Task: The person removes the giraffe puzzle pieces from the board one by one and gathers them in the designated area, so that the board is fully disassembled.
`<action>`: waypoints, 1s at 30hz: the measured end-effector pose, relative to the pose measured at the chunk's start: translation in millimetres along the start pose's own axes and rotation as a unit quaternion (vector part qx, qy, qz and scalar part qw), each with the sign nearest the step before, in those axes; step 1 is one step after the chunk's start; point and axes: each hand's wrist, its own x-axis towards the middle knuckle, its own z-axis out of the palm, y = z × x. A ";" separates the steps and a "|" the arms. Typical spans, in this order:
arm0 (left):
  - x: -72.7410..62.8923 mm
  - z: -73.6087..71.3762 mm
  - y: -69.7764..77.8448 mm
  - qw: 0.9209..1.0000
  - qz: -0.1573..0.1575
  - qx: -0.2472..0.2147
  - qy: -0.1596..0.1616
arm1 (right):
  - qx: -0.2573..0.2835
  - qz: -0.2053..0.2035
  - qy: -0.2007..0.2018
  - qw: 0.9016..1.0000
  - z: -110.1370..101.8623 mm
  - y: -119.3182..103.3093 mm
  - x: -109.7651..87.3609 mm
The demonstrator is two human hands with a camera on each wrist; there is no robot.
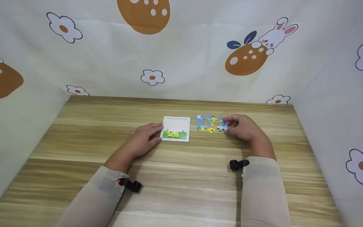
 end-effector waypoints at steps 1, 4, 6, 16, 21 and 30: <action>-0.3 0.0 -0.1 1.000 0.001 0.000 0.000 | 0.004 -0.004 0.000 1.000 0.4 -0.3 -0.4; -0.9 -0.1 0.0 1.000 0.004 -0.002 0.001 | 0.008 -0.004 0.000 1.000 1.4 -0.6 -0.8; -1.0 -0.1 0.1 1.000 0.005 -0.003 0.001 | 0.009 0.000 0.000 1.000 1.9 -0.2 -0.4; -1.1 -1.1 0.5 1.000 0.004 -0.004 -0.001 | 0.001 0.011 0.015 1.000 2.0 0.3 0.6; -0.8 -1.3 1.4 1.000 0.001 -0.003 -0.002 | -0.012 0.008 0.034 0.999 3.3 -11.5 0.7; 0.5 0.9 -0.3 1.000 0.000 -0.001 0.001 | -0.020 -0.080 0.024 0.996 47.0 -56.2 11.0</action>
